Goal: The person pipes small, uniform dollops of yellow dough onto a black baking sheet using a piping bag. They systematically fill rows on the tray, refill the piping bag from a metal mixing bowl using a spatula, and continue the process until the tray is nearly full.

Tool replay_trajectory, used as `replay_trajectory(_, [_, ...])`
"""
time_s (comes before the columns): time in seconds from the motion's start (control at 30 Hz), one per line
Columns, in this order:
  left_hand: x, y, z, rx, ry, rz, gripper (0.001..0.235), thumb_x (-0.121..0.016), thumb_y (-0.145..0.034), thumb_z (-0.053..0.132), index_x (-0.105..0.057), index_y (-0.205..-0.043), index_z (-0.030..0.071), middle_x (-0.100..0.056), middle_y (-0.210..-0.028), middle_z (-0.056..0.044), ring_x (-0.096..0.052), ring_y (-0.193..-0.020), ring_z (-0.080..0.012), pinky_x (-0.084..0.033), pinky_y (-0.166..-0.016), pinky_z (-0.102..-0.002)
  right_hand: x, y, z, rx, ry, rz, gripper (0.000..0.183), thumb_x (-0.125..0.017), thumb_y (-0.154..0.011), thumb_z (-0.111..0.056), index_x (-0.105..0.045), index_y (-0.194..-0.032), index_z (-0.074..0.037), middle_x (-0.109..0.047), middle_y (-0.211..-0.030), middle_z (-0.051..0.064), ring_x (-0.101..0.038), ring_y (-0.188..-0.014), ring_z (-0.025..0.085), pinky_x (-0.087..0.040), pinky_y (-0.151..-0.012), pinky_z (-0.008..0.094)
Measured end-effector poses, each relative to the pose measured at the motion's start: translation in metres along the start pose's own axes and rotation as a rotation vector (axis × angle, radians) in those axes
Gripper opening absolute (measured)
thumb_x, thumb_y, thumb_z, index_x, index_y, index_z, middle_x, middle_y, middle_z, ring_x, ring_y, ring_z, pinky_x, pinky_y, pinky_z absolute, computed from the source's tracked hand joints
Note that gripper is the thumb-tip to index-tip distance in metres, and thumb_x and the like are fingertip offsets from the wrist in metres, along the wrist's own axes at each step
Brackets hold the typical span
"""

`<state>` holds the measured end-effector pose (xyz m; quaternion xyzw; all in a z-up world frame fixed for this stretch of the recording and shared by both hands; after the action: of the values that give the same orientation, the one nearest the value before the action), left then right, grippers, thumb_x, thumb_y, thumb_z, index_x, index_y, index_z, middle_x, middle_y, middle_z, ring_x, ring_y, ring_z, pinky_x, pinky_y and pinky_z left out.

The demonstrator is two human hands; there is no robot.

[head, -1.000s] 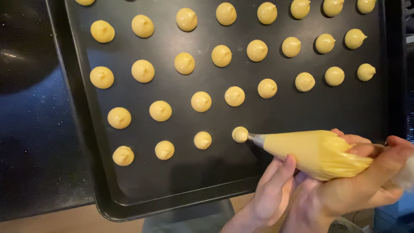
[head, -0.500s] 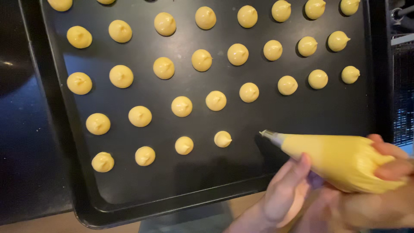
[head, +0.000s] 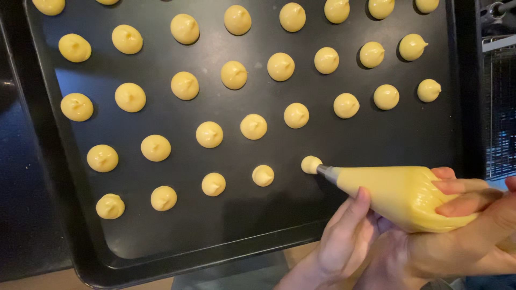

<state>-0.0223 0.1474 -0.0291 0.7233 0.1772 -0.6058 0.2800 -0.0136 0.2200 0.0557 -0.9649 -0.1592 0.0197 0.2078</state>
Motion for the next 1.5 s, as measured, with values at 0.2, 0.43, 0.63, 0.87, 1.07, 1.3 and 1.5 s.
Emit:
replay_trajectory(0.2, [-0.002,-0.001,0.002,-0.037,-0.037,-0.003,0.056,-0.041,-0.115,0.041,-0.039,-0.153,0.000,-0.050,-0.149,-0.012,-0.047,-0.140,-0.0213,-0.034,-0.124,-0.041,-0.009,-0.011,-0.002,0.008,0.006,-0.050,0.028,-0.053,-0.121,-0.025,-0.053,-0.124,0.003,-0.046,-0.066,0.007,-0.057,-0.065,0.018,-0.053,-0.069,0.033])
replay_trajectory(0.43, [-0.021,0.001,0.017,-0.088,-0.202,-0.036,0.065,-0.046,-0.110,0.045,-0.032,-0.158,0.002,-0.045,-0.157,-0.012,-0.041,-0.148,-0.0231,-0.030,-0.127,-0.042,-0.010,-0.026,0.015,-0.300,-0.251,-0.011,0.036,-0.061,-0.114,-0.031,-0.049,-0.134,-0.004,-0.047,-0.069,0.002,-0.057,-0.068,0.015,-0.054,-0.076,0.034])
replay_trajectory(0.63, [-0.027,-0.001,0.026,-0.034,-0.272,-0.097,0.069,-0.051,-0.109,0.046,-0.029,-0.160,0.003,-0.041,-0.159,-0.012,-0.037,-0.151,-0.0242,-0.027,-0.128,-0.044,-0.008,-0.029,0.014,-0.291,-0.266,0.033,0.042,-0.064,-0.111,-0.036,-0.050,-0.136,-0.006,-0.046,-0.073,0.000,-0.057,-0.068,0.014,-0.056,-0.080,0.035])
replay_trajectory(0.87, [-0.015,0.001,0.013,0.081,-0.193,-0.034,0.069,-0.049,-0.109,0.045,-0.029,-0.159,0.002,-0.041,-0.157,-0.012,-0.036,-0.149,-0.0245,-0.028,-0.124,-0.043,0.001,-0.011,0.003,-0.085,-0.077,0.046,0.043,-0.064,-0.114,-0.034,-0.050,-0.135,0.000,-0.046,-0.072,0.003,-0.054,-0.069,0.017,-0.057,-0.085,0.038])
replay_trajectory(1.07, [-0.046,-0.015,0.011,0.004,-0.157,-0.088,0.073,-0.053,-0.109,0.044,-0.027,-0.161,0.000,-0.040,-0.160,-0.014,-0.037,-0.151,-0.0274,-0.025,-0.129,-0.045,0.017,-0.045,0.022,-0.130,-0.105,0.135,0.031,-0.062,-0.111,-0.033,-0.051,-0.122,-0.006,-0.054,-0.082,0.005,-0.063,-0.079,0.022,-0.058,-0.086,0.044])
replay_trajectory(1.3, [-0.053,-0.034,-0.039,0.181,-0.195,-0.004,0.073,-0.050,-0.105,0.044,-0.028,-0.162,0.005,-0.043,-0.158,-0.008,-0.038,-0.151,-0.0208,-0.025,-0.129,-0.040,0.044,-0.087,0.028,-0.034,-0.037,0.021,0.030,-0.056,-0.116,-0.030,-0.051,-0.124,-0.002,-0.051,-0.076,0.007,-0.060,-0.073,0.022,-0.058,-0.082,0.041])
replay_trajectory(1.5, [-0.015,-0.069,-0.065,-0.005,-0.028,-0.019,0.060,-0.040,-0.117,0.044,-0.040,-0.155,-0.003,-0.052,-0.149,-0.011,-0.047,-0.140,-0.0211,-0.034,-0.121,-0.041,0.047,-0.092,0.036,0.013,0.043,-0.054,0.030,-0.050,-0.120,-0.027,-0.051,-0.126,0.002,-0.049,-0.070,0.008,-0.058,-0.069,0.022,-0.057,-0.078,0.038])
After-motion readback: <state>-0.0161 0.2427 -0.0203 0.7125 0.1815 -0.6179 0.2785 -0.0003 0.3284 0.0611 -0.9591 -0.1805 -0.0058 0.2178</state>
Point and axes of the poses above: each hand's wrist, its own y-axis away from the middle knuckle, its own x-axis out of the back of the hand, z = x × y, the point moved 7 cm from there along -y, towards the middle knuckle
